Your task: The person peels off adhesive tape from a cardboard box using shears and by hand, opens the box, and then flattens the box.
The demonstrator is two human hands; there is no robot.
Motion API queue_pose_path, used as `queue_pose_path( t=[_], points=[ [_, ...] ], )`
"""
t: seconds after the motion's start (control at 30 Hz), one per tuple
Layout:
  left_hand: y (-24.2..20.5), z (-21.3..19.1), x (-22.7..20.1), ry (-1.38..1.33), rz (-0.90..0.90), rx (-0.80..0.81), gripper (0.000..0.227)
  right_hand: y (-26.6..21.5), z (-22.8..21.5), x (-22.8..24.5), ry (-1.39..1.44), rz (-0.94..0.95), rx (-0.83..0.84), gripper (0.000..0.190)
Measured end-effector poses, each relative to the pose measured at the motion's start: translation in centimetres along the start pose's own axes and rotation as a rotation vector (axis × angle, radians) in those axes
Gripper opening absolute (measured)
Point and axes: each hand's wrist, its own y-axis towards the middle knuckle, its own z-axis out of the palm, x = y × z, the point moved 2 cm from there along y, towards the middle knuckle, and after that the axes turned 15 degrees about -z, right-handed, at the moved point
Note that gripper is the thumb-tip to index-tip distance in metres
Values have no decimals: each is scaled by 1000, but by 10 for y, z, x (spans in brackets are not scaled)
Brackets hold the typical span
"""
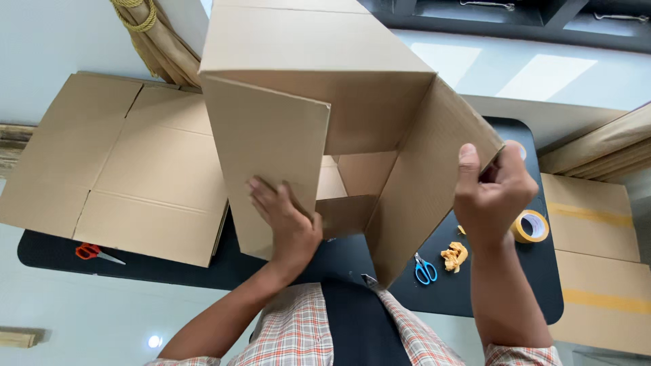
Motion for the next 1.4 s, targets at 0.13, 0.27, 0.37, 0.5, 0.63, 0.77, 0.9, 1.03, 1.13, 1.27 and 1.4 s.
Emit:
queue_pose_path(
  t=[0.13,0.27,0.37,0.5,0.63,0.77,0.9,1.03,1.13,1.27,1.4],
  points=[
    [5,-81,-22,205,229,-235,83,31,-1,-27,85,63,36,33],
    [46,-136,-50,428,346,-311,73,90,22,-71,-56,-66,161,49],
    [103,-168,-71,172,416,-138,82,151,50,-88,-69,-325,115,32],
    [179,-227,-105,-93,492,-59,59,221,58,-106,-321,-141,355,73],
    [232,-236,-109,-366,326,188,29,236,60,-70,-413,114,1031,34],
    [271,-212,-74,-395,-26,393,31,216,55,-104,-283,284,898,64],
    [314,-171,7,-483,-128,491,51,167,63,-190,-49,417,884,43],
    [345,-149,71,-630,-145,568,57,131,60,-216,294,679,763,47],
    [334,-155,81,-492,-83,486,53,125,51,-205,188,703,765,55],
    [301,-203,26,185,308,256,45,158,44,-151,-236,429,903,82],
    [241,-199,-32,545,795,-33,77,159,90,-127,-581,16,1106,131]
  ],
)
